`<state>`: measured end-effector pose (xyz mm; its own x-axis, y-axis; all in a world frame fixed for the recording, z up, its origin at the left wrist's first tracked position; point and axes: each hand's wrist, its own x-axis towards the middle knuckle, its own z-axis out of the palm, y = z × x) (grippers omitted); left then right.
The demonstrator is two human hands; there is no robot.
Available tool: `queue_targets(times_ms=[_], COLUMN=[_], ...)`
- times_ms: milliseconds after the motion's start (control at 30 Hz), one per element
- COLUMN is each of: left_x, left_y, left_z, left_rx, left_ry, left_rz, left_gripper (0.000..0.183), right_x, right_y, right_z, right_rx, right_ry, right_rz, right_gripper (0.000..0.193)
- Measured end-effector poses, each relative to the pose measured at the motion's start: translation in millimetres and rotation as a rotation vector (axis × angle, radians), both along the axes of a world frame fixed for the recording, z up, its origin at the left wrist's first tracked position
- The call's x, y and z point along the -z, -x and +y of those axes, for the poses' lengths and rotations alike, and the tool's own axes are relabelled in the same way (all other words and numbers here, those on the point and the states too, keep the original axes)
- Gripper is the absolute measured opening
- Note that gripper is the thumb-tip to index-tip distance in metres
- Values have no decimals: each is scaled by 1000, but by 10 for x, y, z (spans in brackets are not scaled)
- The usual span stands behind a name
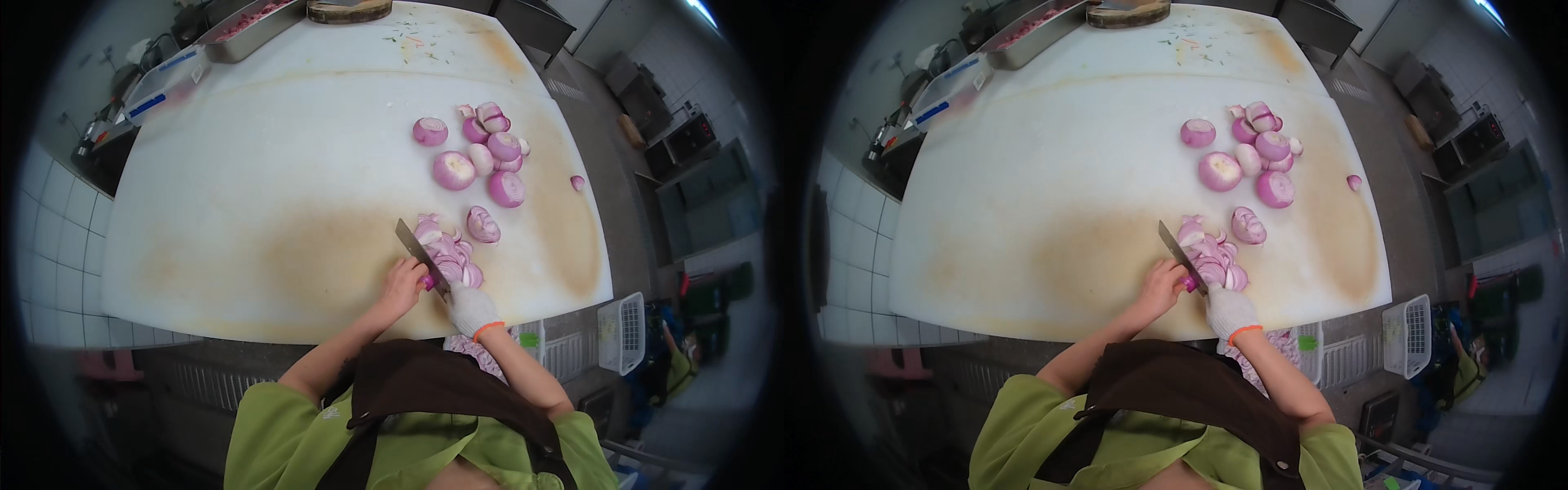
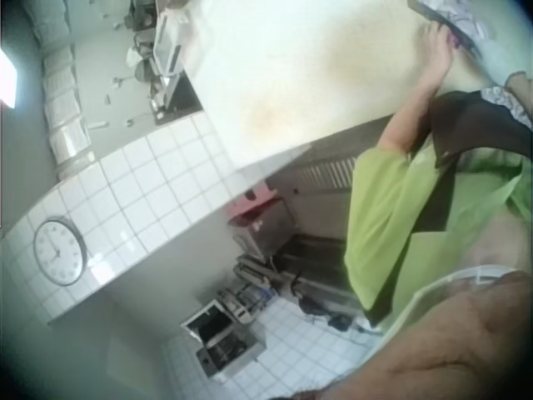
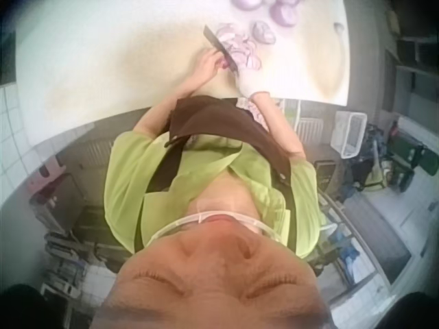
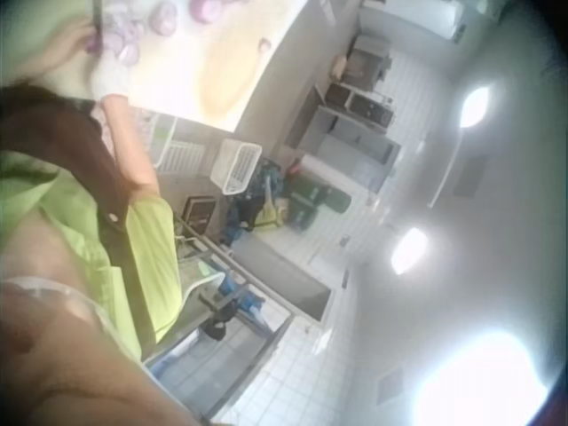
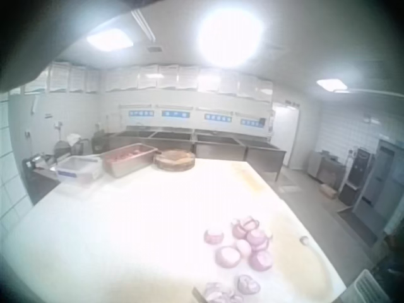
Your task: The person slices red onions into thin rings on a white cutting board using a cleaver. The sliced onions are periodically swept into a white plastic basket. The person wears a green shirt and brown apron while working in a commercial kitchen.
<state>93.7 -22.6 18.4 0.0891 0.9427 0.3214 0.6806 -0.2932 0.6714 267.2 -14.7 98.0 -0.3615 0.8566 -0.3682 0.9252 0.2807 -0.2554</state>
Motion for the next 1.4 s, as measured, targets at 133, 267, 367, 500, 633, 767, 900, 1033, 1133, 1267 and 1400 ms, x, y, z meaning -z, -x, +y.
queue_targets(times_ms=[133, 267, 367, 500, 633, 767, 900, 1033, 1133, 1267, 1400], left_x=[87, 46, 31, 92, 60, 86, 71, -302, -1207, -1186, -423], left_y=[-11, 8, -4, -19, -1, -11, 19, 87, 76, -385, -845], left_z=[-17, -14, -34, -13, -24, -43, 8, 351, 945, 1579, 1805], left_rx=[-22, -8, -31, -42, -35, -5, 44, 47, -114, 240, 523], left_ry=[-30, -36, -56, -29, -39, -40, -17, -121, -269, -124, 86], left_rz=[-49, -45, -66, -68, -85, -126, -104, -140, -147, 24, 702], left_gripper=[21, 19, 19, 18, 16, 13, 14, 14, 13, 27, 65], right_x=[-153, 28, -92, -40, -170, 53, 192, 24, -190, 35, 320], right_y=[1, 73, -46, 69, 34, 36, -15, -109, -10, 348, 585], right_z=[-18, 4, -63, 4, -9, 2, -23, 1, -9, -34, -69], right_rx=[3, -44, 10, 4, -16, -21, 50, 188, 218, 7, -52], right_ry=[17, 3, 4, 47, 24, 30, -4, -49, 22, 87, 154], right_rz=[-29, -22, 40, 20, 16, 46, 129, 200, 209, 275, 323], right_gripper=[23, 24, 27, 24, 25, 27, 29, 30, 31, 31, 31])
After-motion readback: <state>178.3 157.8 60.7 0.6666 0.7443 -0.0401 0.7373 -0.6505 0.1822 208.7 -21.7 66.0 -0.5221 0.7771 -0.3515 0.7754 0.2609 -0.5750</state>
